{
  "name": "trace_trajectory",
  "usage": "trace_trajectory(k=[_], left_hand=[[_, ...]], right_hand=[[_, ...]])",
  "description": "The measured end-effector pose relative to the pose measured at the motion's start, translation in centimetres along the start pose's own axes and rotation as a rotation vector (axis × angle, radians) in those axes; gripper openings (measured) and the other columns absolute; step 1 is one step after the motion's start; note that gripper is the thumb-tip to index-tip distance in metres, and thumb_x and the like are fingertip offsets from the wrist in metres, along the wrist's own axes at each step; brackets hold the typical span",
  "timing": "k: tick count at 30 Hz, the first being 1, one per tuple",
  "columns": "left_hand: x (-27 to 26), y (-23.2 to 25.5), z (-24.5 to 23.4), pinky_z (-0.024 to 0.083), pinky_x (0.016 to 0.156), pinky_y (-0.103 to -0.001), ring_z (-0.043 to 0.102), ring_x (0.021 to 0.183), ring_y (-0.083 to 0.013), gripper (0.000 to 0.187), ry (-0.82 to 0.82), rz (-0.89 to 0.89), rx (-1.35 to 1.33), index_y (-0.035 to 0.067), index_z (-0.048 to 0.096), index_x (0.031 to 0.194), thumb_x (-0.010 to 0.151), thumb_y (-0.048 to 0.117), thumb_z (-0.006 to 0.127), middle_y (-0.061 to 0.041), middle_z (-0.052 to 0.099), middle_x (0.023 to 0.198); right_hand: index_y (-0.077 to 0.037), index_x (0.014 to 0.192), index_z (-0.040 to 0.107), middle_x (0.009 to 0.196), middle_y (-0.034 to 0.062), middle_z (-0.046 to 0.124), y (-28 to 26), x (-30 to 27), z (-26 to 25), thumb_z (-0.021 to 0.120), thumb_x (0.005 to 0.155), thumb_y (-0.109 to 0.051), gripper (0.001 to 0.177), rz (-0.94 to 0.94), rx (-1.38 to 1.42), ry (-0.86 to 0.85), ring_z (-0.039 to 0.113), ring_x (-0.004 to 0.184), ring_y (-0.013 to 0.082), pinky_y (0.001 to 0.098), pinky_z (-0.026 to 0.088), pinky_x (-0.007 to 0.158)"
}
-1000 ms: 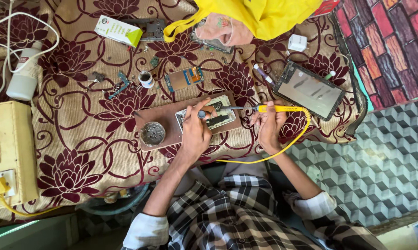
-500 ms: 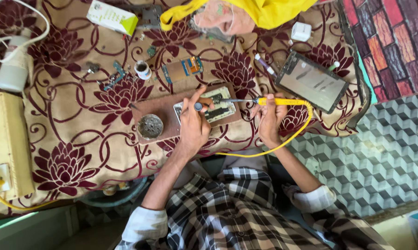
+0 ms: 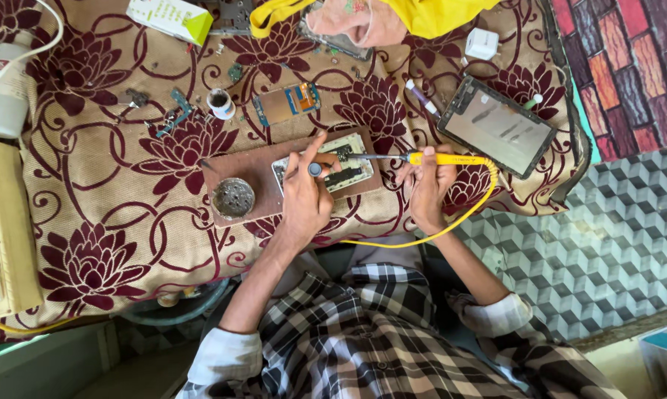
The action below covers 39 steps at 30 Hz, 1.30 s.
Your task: The person uses a soldering iron and solder wire to reflow or attach components on a small circuit board. They repeatedly apply heat and solder to specific points on the board while holding it steady with the other hand. The board remains on a wooden work surface throughout the clip.
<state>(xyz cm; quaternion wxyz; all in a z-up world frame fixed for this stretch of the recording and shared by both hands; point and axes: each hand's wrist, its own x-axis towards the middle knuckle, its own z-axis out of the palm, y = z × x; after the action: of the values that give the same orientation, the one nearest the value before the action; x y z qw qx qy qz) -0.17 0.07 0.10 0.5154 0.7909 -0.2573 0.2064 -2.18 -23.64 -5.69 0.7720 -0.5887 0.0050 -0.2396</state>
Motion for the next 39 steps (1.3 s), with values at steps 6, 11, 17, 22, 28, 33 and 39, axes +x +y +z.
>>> trace_trajectory(k=[6, 11, 17, 22, 28, 33, 39], left_hand=[[-0.42, -0.08, -0.14, 0.044, 0.087, -0.038, 0.051, 0.079, -0.0247, 0.084, -0.016, 0.020, 0.006, -0.003, 0.036, 0.154, 0.071, -0.014, 0.046, -0.010, 0.073, 0.101], [-0.01, 0.19, -0.14, 0.043, 0.087, -0.037, 0.052, 0.074, -0.0234, 0.085, 0.002, 0.012, 0.013, -0.003, 0.038, 0.153, 0.069, -0.015, 0.045, -0.009, 0.073, 0.097], [-0.20, 0.10, -0.20, 0.043, 0.088, -0.037, 0.053, 0.077, -0.0241, 0.085, -0.019, 0.034, 0.017, -0.003, 0.038, 0.153, 0.069, -0.014, 0.046, -0.010, 0.073, 0.100], [-0.06, 0.11, 0.04, 0.046, 0.087, -0.038, 0.054, 0.080, -0.0236, 0.084, -0.015, 0.006, 0.014, -0.001, 0.041, 0.153, 0.070, -0.016, 0.044, -0.010, 0.074, 0.100], [-0.24, 0.10, -0.11, 0.049, 0.085, -0.037, 0.055, 0.086, -0.0252, 0.085, -0.025, 0.010, -0.010, -0.001, 0.043, 0.151, 0.067, -0.016, 0.045, -0.011, 0.073, 0.101], [-0.22, -0.16, 0.03, 0.050, 0.086, -0.037, 0.055, 0.087, -0.0242, 0.085, -0.024, 0.028, -0.027, -0.001, 0.043, 0.151, 0.067, -0.015, 0.044, -0.009, 0.073, 0.104], [-0.17, -0.39, -0.01, 0.042, 0.086, -0.037, 0.056, 0.073, -0.0166, 0.082, -0.040, 0.066, 0.026, -0.003, 0.045, 0.148, 0.066, -0.010, 0.046, -0.007, 0.073, 0.101]], right_hand=[[-0.006, 0.104, 0.046, 0.070, 0.0052, 0.053, -0.01, -0.23, -0.08, 0.050, 0.115, -0.024, 0.022, -0.023, 0.039, -0.013, 0.059, 0.054, 0.0165, 0.0256, 0.042, 0.048], [-0.005, 0.104, 0.046, 0.068, 0.0058, 0.053, -0.05, -0.06, 0.16, 0.049, 0.115, -0.026, 0.024, -0.038, -0.040, -0.008, 0.061, 0.054, 0.0167, 0.0256, 0.042, 0.047], [-0.004, 0.104, 0.047, 0.068, 0.0042, 0.051, 0.20, -0.32, -0.04, 0.051, 0.113, -0.026, 0.024, -0.032, 0.019, 0.031, 0.058, 0.052, 0.0150, 0.0249, 0.040, 0.044], [-0.005, 0.100, 0.046, 0.067, 0.0055, 0.054, 0.16, -0.24, 0.10, 0.051, 0.114, -0.027, 0.026, -0.061, -0.079, 0.021, 0.059, 0.052, 0.0160, 0.0259, 0.042, 0.044], [-0.004, 0.104, 0.046, 0.067, 0.0024, 0.047, -0.19, -0.40, 0.37, 0.051, 0.114, -0.028, 0.027, -0.050, 0.034, 0.010, 0.059, 0.054, 0.0163, 0.0257, 0.042, 0.048], [-0.005, 0.104, 0.044, 0.067, 0.0041, 0.051, -0.13, -0.50, 0.27, 0.049, 0.115, -0.028, 0.026, -0.040, -0.045, 0.003, 0.060, 0.054, 0.0160, 0.0250, 0.042, 0.048], [-0.004, 0.103, 0.045, 0.066, 0.0048, 0.051, -0.09, -0.46, 0.12, 0.049, 0.114, -0.026, 0.025, -0.037, -0.039, -0.004, 0.060, 0.053, 0.0164, 0.0252, 0.042, 0.046]])
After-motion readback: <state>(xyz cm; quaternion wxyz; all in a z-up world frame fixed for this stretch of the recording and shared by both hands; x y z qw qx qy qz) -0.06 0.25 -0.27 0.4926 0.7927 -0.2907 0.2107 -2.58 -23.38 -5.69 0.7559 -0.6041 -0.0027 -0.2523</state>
